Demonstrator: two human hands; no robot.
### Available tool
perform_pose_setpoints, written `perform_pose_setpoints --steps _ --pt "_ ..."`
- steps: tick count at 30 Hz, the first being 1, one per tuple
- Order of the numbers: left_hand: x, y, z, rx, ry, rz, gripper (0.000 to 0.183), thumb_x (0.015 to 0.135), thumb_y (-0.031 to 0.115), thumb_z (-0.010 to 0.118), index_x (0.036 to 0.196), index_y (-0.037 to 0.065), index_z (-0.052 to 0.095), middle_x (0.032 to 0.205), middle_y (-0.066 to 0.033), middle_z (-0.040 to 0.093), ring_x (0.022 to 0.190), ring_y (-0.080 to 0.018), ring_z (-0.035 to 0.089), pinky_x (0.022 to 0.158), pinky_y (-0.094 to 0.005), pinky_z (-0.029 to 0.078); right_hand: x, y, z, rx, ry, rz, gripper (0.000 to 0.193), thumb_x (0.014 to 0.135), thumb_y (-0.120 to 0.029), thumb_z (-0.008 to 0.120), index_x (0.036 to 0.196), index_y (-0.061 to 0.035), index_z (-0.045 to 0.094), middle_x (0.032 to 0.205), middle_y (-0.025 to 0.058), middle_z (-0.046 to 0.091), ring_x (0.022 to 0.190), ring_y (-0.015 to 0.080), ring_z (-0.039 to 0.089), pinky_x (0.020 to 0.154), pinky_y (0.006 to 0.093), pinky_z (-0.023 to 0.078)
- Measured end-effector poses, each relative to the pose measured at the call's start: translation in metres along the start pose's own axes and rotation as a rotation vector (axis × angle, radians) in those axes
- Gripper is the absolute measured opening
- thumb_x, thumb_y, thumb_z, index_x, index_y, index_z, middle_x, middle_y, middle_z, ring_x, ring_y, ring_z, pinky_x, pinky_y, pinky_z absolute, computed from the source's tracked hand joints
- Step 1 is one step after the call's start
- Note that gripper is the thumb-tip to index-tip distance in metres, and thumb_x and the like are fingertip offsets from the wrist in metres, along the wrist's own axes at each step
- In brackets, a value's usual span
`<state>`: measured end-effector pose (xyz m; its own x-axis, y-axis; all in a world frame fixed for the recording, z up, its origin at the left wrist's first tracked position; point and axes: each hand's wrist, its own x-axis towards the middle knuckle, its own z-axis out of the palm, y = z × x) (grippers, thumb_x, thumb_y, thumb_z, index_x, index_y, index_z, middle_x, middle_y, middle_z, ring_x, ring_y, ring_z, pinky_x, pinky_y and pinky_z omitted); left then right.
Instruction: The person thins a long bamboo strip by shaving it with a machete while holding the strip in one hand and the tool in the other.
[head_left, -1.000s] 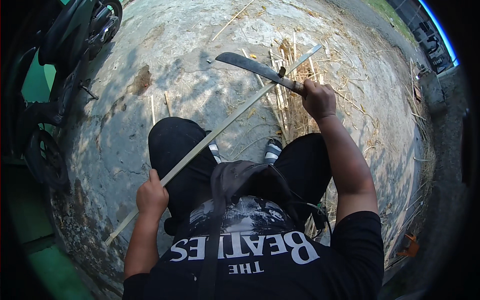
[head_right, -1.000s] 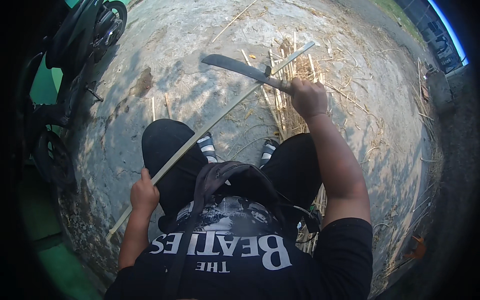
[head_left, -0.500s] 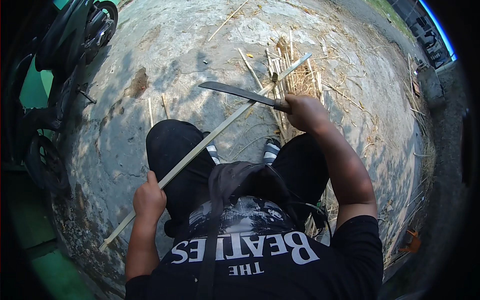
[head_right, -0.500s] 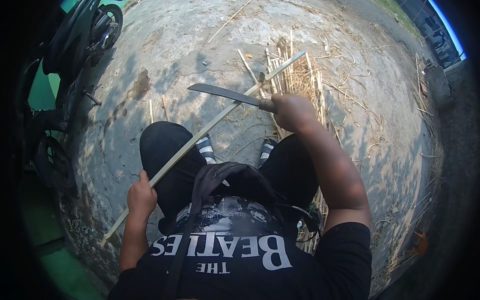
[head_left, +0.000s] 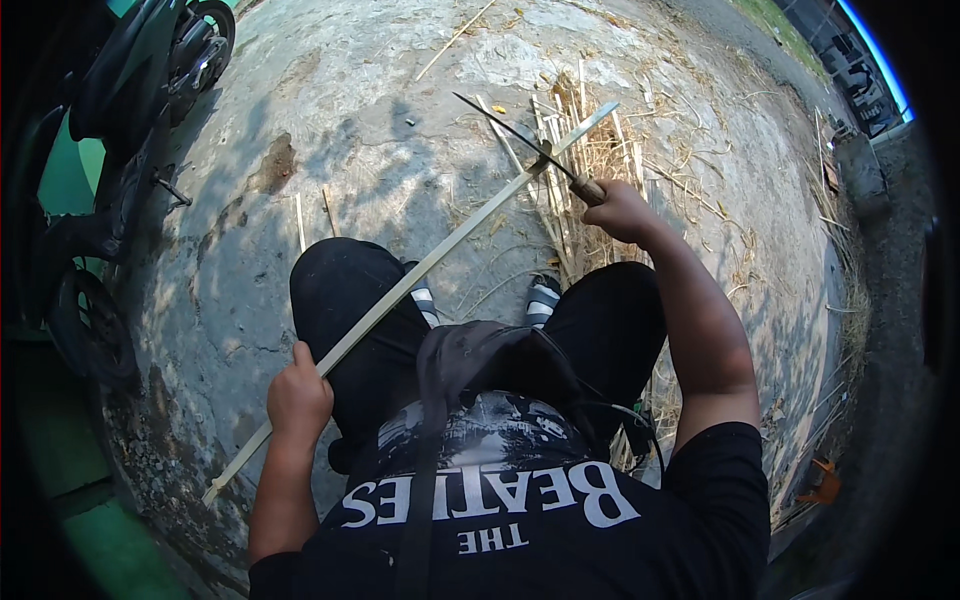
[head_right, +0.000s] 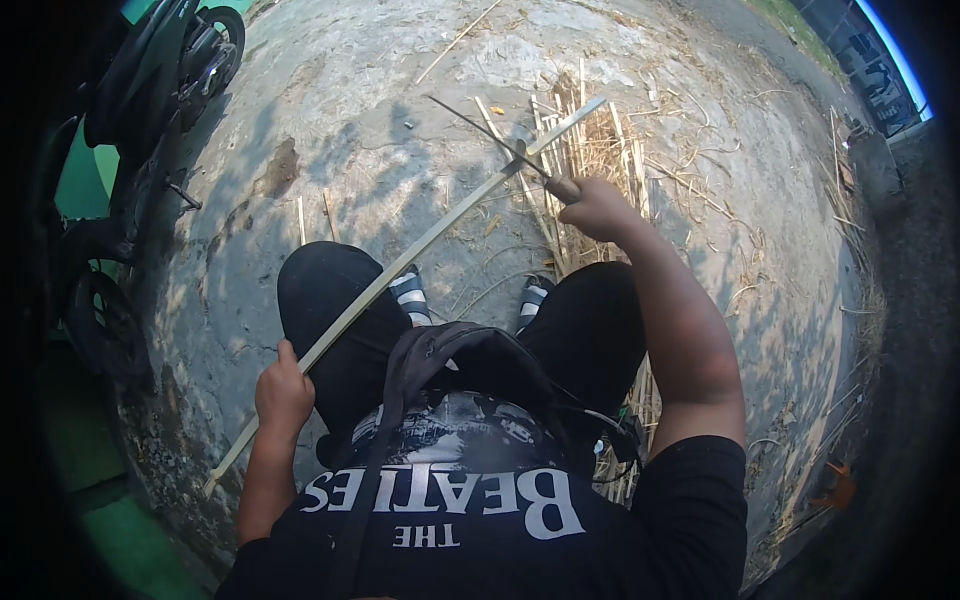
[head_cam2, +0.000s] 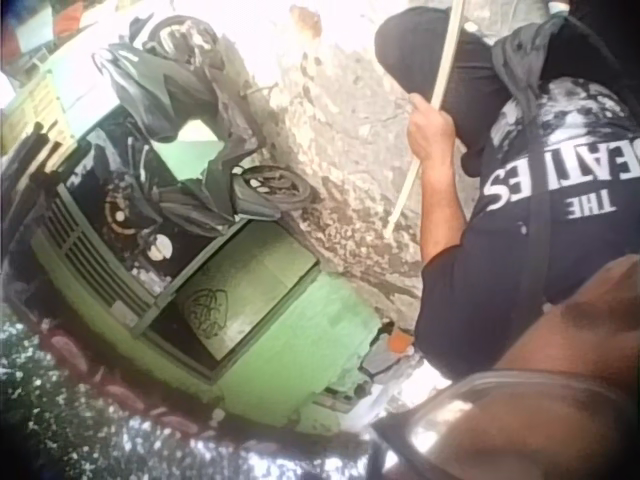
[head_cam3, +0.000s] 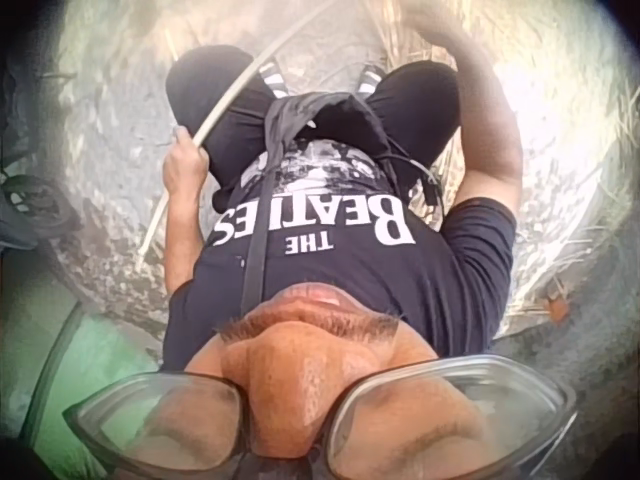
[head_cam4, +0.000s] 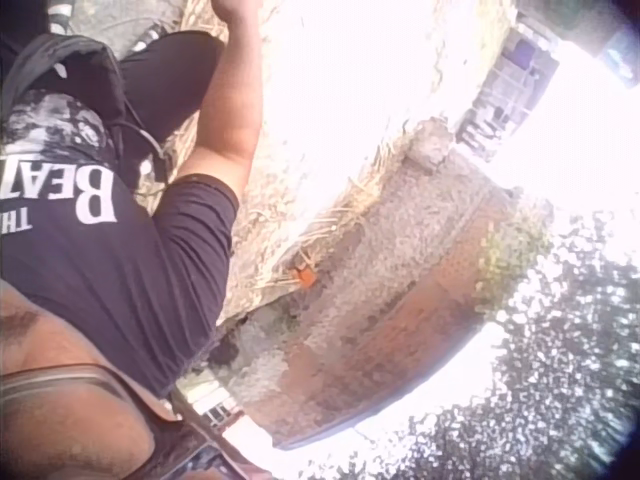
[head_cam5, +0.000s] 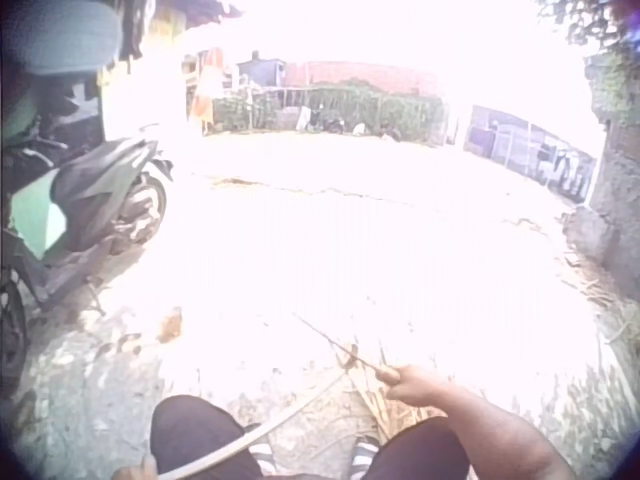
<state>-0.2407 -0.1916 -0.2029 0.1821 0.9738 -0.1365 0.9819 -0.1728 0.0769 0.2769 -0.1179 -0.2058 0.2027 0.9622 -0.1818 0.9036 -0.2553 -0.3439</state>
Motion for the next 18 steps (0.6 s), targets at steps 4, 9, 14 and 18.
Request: perform_pose_setpoints --steps 4,9,14,18 --pt "0.002 0.007 -0.004 0.015 -0.027 -0.028 0.027 0.084 0.002 0.059 0.109 0.000 0.050 0.076 -0.0275 0.067 0.075 -0.0501 0.067 0.066 -0.0592 0.052 -0.003 -0.006 0.008 0.203 -0.095 0.042 0.028 0.079 -0.018 0.070 0.103 -0.0045 0.070 0.090 0.0206 0.072 0.087 0.0360 0.071 0.079 0.0466 0.054" --pt "0.003 0.007 -0.003 0.031 -0.040 -0.022 0.028 0.084 0.002 0.060 0.109 0.000 0.050 0.077 -0.0274 0.067 0.075 -0.0495 0.068 0.067 -0.0586 0.053 -0.024 -0.058 0.010 -0.246 0.106 -0.347 0.008 0.089 -0.019 0.063 0.090 -0.0112 0.065 0.075 0.0131 0.070 0.072 0.0375 0.071 0.073 0.0492 0.056" --pt "-0.004 -0.004 0.004 -0.041 0.014 0.008 0.029 0.084 0.003 0.060 0.111 0.001 0.050 0.078 -0.0270 0.068 0.075 -0.0491 0.068 0.068 -0.0593 0.053 0.004 0.021 -0.014 -0.373 0.348 -0.230 0.012 0.090 -0.022 0.064 0.082 -0.0129 0.062 0.067 0.0096 0.068 0.065 0.0348 0.070 0.068 0.0488 0.055" --pt "0.002 0.007 0.002 0.015 -0.026 -0.019 0.028 0.085 0.004 0.060 0.112 0.002 0.052 0.078 -0.0263 0.069 0.074 -0.0489 0.068 0.068 -0.0597 0.053 0.001 -0.002 -0.007 -0.313 0.201 -0.081 0.012 0.086 -0.019 0.065 0.093 -0.0103 0.068 0.085 0.0175 0.071 0.083 0.0368 0.072 0.074 0.0503 0.055"
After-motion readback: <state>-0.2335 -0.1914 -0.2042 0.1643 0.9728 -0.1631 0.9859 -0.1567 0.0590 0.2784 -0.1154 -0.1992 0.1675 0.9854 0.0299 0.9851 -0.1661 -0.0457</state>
